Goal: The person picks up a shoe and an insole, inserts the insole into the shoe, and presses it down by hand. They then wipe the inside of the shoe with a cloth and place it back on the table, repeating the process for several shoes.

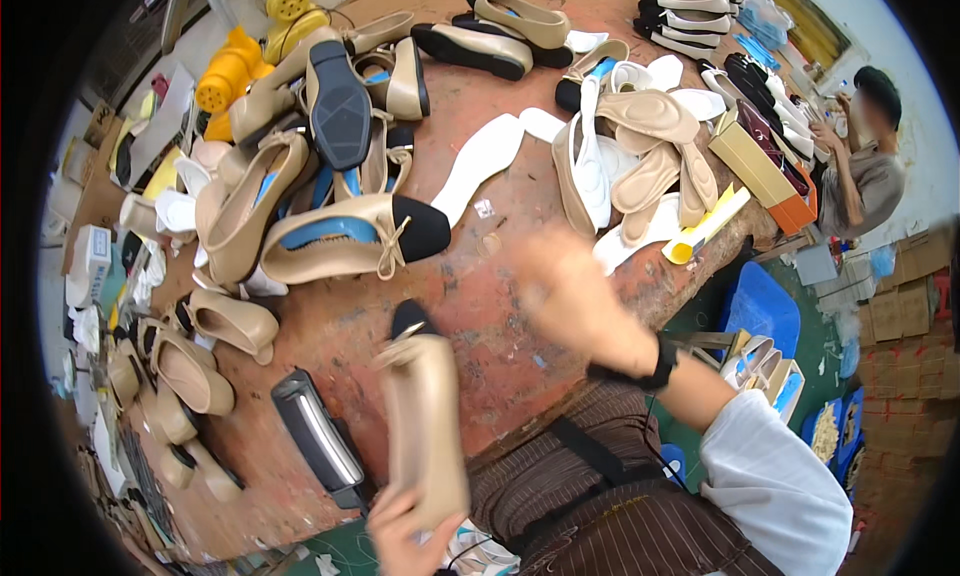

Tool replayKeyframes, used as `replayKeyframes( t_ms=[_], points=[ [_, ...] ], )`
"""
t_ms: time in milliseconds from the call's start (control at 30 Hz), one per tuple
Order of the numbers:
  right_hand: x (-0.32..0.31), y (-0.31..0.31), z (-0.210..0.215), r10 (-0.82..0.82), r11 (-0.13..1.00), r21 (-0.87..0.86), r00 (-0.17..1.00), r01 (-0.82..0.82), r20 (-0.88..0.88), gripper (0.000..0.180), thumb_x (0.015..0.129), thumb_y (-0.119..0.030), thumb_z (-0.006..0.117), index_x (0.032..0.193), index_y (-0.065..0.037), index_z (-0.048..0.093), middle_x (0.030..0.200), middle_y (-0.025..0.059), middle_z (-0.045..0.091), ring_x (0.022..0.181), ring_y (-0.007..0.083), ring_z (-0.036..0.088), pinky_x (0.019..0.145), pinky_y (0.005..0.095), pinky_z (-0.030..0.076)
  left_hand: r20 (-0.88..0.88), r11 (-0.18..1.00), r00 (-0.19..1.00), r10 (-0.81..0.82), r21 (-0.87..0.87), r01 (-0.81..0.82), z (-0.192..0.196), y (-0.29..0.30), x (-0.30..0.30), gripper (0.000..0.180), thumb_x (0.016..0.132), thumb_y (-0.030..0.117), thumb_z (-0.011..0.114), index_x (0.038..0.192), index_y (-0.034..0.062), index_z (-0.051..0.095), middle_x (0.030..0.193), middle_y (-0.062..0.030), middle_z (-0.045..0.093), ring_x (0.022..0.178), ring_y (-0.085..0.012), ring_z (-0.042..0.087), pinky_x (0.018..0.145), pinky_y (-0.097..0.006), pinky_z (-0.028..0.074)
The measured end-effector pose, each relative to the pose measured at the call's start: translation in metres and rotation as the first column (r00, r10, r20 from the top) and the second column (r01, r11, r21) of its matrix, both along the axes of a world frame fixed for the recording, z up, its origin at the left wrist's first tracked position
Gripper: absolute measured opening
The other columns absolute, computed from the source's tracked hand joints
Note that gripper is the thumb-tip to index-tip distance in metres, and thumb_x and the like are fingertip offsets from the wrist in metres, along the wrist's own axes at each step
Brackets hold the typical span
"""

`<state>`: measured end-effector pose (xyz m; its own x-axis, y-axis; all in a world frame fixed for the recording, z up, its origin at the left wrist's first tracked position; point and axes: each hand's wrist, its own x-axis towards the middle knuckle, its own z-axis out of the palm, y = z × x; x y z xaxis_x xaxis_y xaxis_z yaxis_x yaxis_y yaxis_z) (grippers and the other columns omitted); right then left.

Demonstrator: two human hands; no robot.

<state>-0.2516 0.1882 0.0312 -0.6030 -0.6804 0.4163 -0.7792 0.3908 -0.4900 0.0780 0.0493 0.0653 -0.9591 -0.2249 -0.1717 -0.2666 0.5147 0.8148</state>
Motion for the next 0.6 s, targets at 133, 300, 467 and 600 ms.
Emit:
replayKeyframes(
  t_ms=[133,300,467,600],
  points=[
    [-0.106,0.016,-0.031,-0.437,0.876,0.123,0.875,0.467,-0.207,0.047,0.084,-0.006,0.061,0.131,-0.009,0.057,0.094,0.0184,0.061,0.079,0.0394,0.06,0.069,0.0492,0.048,-0.284,0.677,0.74,0.61,-0.298,-0.673,0.069,-0.058,0.073,0.022,0.078,0.005,0.082,0.091,0.0024,0.064,0.093,-0.0071,0.06,0.087,-0.0199,0.055,0.075,-0.034,0.049],
    [-0.132,0.031,-0.032,-0.331,0.938,0.143,0.939,0.317,0.091,0.046,0.086,-0.005,0.058,0.132,-0.011,0.059,0.103,0.0221,0.064,0.076,0.0355,0.063,0.066,0.0466,0.052,-0.445,0.27,0.698,0.561,-0.699,-0.662,0.102,-0.194,0.038,0.026,0.08,0.007,0.078,0.1,0.0,0.065,0.099,-0.0144,0.061,0.096,-0.0272,0.058,0.087,-0.04,0.048],
    [-0.121,0.066,-0.001,0.309,0.856,-0.465,0.496,0.226,0.811,0.057,0.082,0.013,0.046,0.137,-0.001,0.056,0.127,0.0095,0.064,0.109,0.0172,0.062,0.093,0.0295,0.049,-0.442,0.529,0.883,0.157,-0.717,-0.453,0.122,-0.154,-0.204,0.048,0.083,0.004,0.068,0.131,-0.0007,0.059,0.14,-0.0227,0.053,0.133,-0.0373,0.047,0.112,-0.043,0.035],
    [-0.11,0.1,0.007,0.48,0.69,-0.514,0.209,0.51,0.852,0.043,0.086,0.009,0.056,0.128,-0.001,0.06,0.123,0.0122,0.064,0.113,0.0196,0.061,0.096,0.0342,0.05,-0.16,0.758,0.959,-0.233,-0.647,0.076,0.046,-0.083,-0.449,0.048,0.084,0.017,0.071,0.13,0.0062,0.061,0.143,-0.0174,0.052,0.129,-0.0353,0.052,0.106,-0.042,0.043]
  ],
)
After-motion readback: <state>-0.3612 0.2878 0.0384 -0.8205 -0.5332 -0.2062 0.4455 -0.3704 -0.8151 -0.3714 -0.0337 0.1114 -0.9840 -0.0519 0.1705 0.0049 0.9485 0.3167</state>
